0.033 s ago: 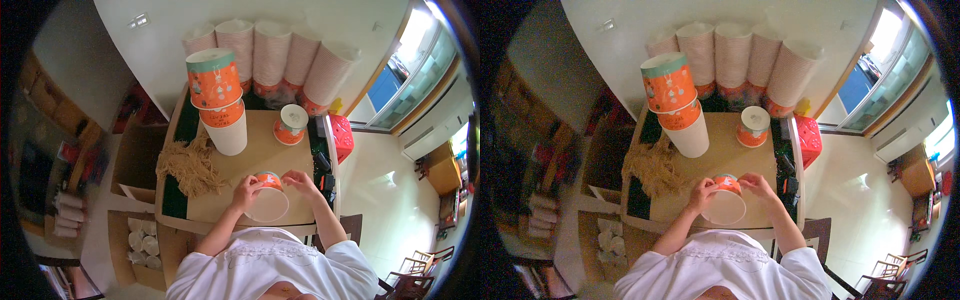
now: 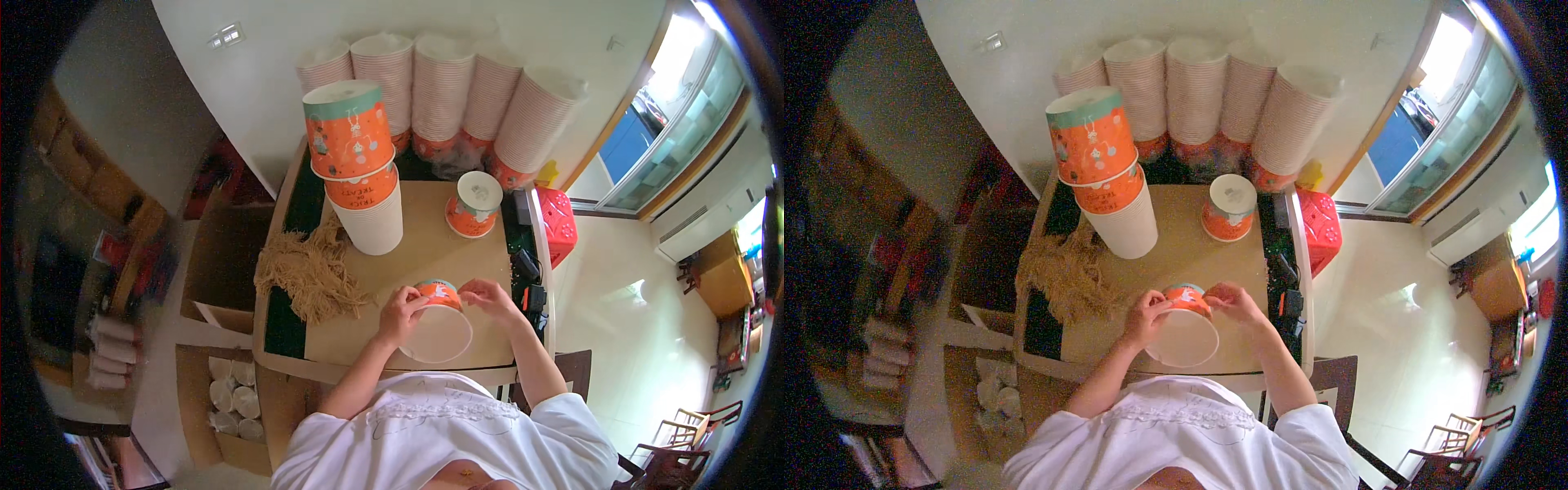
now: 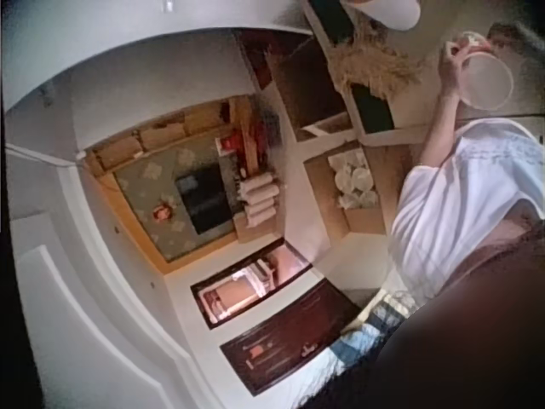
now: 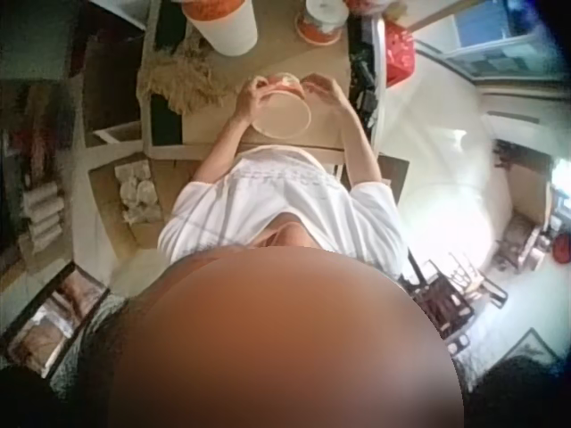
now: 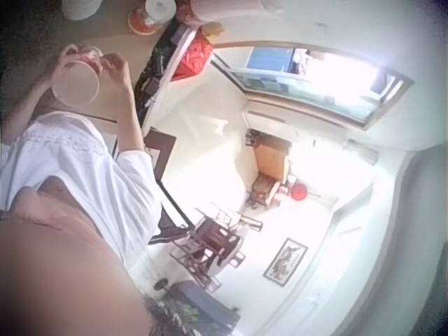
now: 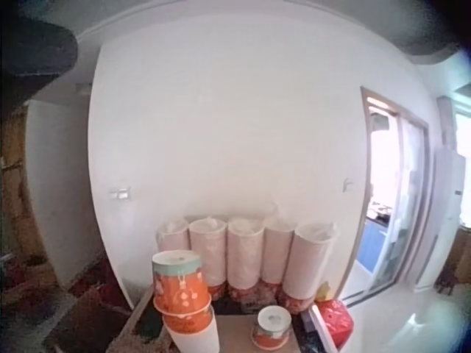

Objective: The recorder is unstacking and inspecting large printed paper buckets on a work table.

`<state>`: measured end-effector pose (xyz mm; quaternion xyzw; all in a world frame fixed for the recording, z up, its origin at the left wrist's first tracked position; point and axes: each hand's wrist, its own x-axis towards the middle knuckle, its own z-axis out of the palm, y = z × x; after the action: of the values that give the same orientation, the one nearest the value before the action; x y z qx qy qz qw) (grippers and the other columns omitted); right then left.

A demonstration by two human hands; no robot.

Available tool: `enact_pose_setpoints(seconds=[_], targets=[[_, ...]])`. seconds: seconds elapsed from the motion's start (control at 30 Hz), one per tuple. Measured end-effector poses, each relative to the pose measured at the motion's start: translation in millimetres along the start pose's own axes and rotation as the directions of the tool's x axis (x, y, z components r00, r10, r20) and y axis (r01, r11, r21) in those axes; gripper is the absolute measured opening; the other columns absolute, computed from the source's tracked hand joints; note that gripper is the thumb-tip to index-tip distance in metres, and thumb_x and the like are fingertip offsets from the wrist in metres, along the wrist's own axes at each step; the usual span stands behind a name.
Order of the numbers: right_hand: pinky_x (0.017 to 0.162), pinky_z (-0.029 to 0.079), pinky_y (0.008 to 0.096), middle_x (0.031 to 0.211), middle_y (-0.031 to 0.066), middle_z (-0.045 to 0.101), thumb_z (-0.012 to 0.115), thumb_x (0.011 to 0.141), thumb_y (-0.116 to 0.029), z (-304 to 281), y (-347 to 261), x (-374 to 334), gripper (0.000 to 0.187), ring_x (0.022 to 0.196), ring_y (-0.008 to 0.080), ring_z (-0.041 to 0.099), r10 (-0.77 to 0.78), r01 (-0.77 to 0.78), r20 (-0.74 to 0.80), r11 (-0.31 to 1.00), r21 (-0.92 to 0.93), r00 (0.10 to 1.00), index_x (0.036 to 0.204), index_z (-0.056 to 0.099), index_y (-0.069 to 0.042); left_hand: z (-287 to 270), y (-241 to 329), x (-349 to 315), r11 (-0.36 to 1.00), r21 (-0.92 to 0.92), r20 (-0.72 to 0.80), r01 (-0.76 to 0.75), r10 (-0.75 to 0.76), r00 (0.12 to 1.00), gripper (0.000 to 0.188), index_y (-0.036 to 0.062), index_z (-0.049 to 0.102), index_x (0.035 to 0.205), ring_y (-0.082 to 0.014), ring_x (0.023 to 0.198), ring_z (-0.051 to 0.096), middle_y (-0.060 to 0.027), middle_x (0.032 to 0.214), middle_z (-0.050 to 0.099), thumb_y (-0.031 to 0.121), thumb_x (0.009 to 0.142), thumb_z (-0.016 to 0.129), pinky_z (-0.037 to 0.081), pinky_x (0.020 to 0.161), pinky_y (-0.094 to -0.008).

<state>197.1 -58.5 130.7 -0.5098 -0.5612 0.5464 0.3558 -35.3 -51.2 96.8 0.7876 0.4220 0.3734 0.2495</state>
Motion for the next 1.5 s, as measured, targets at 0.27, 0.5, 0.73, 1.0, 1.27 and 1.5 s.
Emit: enact_pose_setpoints(seconds=[0.27,0.5,0.73,1.0,1.27,1.5], targets=[[0.071,0.045,0.0243,0.082,0.0024,0.062,0.064,0.077,-0.014,-9,-22,-5,0.015,0.078,0.0091,0.056,0.038,0.006,0.128,0.944,-0.33,0.991,0.089,0.06,-0.004,-24,13,17,0.994,0.058,-0.094,-0.097,0.102,0.99,0.028,0.0139,0.064,0.093,-0.0232,0.083,0.05,-0.0055,0.089,0.05,0.007,0.066,0.064,0.046,0.07,-0.0329],[0.075,0.043,0.0272,0.089,0.0029,0.057,0.064,0.075,-0.016,-10,-80,15,0.018,0.087,0.0149,0.054,-0.177,0.198,0.095,0.927,-0.318,0.98,0.09,0.06,-0.006,-44,56,41,0.921,0.289,0.03,-0.26,0.262,0.965,0.035,0.0215,0.064,0.094,-0.0227,0.089,0.047,-0.0033,0.098,0.047,0.008,0.062,0.065,0.046,0.074,-0.0329],[0.071,0.044,0.0301,0.082,0.0106,0.057,0.064,0.07,-0.015,-7,-65,35,0.017,0.079,0.0229,0.056,-0.095,0.275,0.304,0.724,-0.632,0.948,0.082,0.058,-0.004,-45,55,42,0.897,0.263,0.016,-0.355,0.364,0.931,0.037,0.0204,0.063,0.097,-0.0221,0.092,0.047,-0.003,0.101,0.046,0.009,0.062,0.065,0.045,0.078,-0.0348],[0.082,0.043,0.0314,0.102,0.0084,0.054,0.067,0.069,-0.01,-21,-48,52,0.05,0.098,0.0177,0.051,-0.041,0.227,0.421,0.886,-0.404,0.906,0.113,0.044,-0.007,-40,54,24,0.843,0.216,0.101,-0.492,0.482,0.87,0.029,0.02,0.065,0.096,-0.0204,0.098,0.046,-0.0031,0.102,0.049,0.018,0.067,0.063,0.038,0.081,-0.0368],[0.087,0.039,0.0306,0.108,0.009,0.051,0.061,0.066,0.0,-43,-82,39,0.063,0.103,0.019,0.048,-0.354,0.321,0.072,0.722,-0.613,0.933,0.123,0.035,-0.005,-46,57,23,0.901,0.189,-0.072,-0.39,0.409,0.91,0.03,0.0163,0.061,0.102,-0.0236,0.1,0.046,-0.0063,0.103,0.05,0.017,0.071,0.063,0.039,0.083,-0.0393],[0.091,0.037,0.0399,0.11,0.0171,0.045,0.054,0.065,0.005,-84,-110,40,0.051,0.104,0.034,0.043,-0.768,0.218,-0.151,0.355,-0.909,0.622,0.115,0.044,-0.004,-22,7,-1,0.981,0.165,-0.239,-0.105,0.143,0.96,0.026,0.0134,0.06,0.097,-0.0278,0.09,0.05,-0.0095,0.1,0.051,0.011,0.071,0.063,0.044,0.078,-0.0372]])
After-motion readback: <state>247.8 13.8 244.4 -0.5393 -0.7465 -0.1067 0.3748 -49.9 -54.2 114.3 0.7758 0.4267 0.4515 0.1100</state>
